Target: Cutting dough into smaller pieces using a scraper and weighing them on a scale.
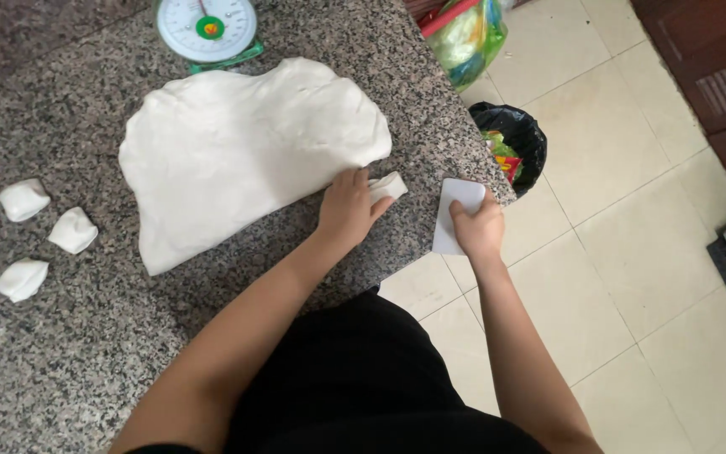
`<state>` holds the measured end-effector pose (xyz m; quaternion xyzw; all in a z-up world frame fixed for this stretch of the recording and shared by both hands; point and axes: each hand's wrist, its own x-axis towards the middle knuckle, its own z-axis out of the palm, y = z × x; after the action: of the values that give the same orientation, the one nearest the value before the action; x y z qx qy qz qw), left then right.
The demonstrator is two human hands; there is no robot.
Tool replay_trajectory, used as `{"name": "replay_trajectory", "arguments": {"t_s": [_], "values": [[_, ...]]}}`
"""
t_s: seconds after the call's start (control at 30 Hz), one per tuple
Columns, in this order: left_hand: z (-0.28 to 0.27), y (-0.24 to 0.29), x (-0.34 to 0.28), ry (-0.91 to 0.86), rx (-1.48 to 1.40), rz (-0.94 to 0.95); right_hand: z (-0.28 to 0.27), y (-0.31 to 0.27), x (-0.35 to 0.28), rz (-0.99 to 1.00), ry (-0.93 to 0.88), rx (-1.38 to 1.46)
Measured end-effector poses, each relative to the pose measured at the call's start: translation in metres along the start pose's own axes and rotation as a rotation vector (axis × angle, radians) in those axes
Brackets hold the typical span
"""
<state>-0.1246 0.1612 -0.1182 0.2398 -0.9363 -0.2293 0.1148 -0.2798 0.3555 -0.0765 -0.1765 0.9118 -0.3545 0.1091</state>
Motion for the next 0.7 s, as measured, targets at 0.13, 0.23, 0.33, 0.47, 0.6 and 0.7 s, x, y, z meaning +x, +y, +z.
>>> {"name": "replay_trajectory", "arguments": {"t_s": [0.13, 0.23, 0.33, 0.47, 0.6, 0.7], "values": [[0.018, 0.015, 0.011, 0.009, -0.004, 0.020, -0.001, -0.008, -0.006, -0.019, 0.018, -0.011], [0.015, 0.017, 0.015, -0.284, 0.006, -0.079, -0.001, -0.019, -0.013, -0.009, 0.023, 0.007], [0.005, 0.018, 0.014, -0.528, -0.030, -0.147, 0.001, -0.035, -0.024, -0.027, 0.022, 0.085], [-0.015, 0.022, 0.005, -0.156, -0.095, -0.098, 0.001, -0.071, -0.039, -0.217, -0.042, 0.202], [-0.026, 0.010, -0.019, -0.048, -0.111, -0.055, -0.005, -0.112, -0.047, -0.324, -0.213, 0.075], [-0.021, 0.005, -0.025, -0.127, -0.157, -0.119, 0.012, -0.108, -0.041, -0.400, -0.302, -0.061]]}}
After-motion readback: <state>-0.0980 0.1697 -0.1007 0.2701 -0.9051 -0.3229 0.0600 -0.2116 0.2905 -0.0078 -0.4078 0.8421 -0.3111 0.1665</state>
